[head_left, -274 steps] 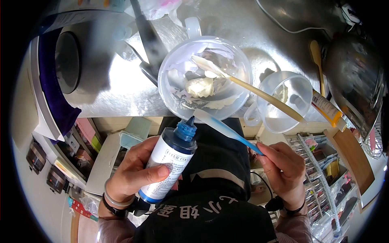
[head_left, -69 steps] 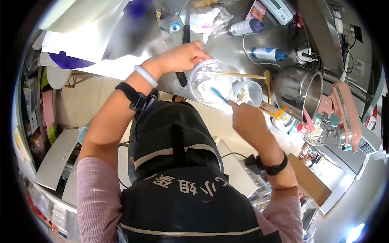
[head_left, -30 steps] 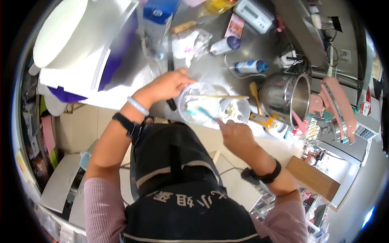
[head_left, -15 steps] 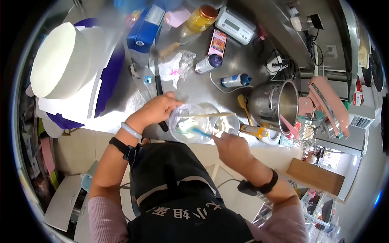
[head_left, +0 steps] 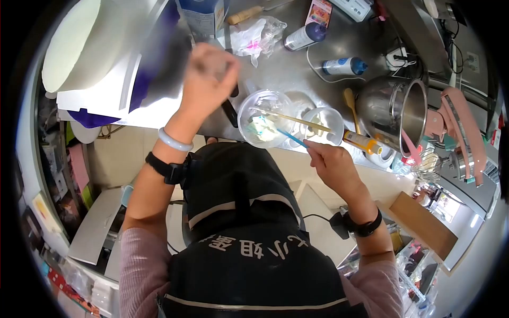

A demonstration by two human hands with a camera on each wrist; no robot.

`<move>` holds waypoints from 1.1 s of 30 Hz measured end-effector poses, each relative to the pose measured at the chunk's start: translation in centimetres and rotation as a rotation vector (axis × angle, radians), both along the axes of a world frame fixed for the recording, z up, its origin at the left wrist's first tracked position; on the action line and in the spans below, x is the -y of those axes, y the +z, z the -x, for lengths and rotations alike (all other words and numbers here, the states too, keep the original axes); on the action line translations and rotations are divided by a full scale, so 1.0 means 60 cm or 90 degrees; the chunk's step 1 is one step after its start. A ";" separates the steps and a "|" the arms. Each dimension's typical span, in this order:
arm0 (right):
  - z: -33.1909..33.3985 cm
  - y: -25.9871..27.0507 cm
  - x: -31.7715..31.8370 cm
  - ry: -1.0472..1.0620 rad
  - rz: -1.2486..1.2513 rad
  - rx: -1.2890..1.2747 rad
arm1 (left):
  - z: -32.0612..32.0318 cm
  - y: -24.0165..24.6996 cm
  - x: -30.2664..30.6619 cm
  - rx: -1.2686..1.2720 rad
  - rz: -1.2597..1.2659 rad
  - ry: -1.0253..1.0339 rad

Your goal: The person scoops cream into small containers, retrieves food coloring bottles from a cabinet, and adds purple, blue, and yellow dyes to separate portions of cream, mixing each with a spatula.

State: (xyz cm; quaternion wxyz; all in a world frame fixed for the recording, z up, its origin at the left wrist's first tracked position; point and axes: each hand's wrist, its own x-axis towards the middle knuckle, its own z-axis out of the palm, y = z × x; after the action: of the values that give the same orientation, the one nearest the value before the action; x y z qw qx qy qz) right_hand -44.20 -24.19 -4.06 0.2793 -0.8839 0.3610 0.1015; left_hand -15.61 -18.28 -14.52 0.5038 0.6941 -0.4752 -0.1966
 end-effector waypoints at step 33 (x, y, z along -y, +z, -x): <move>0.014 -0.011 0.026 0.085 0.123 0.034 | 0.041 0.180 -0.229 0.069 0.054 0.067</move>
State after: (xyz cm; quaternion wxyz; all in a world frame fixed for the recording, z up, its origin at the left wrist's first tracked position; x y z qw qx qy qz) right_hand -45.07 -25.73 -4.73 0.1950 -0.9312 0.3018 0.0609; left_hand -18.07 -4.54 -3.74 0.5161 0.7056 -0.4725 -0.1121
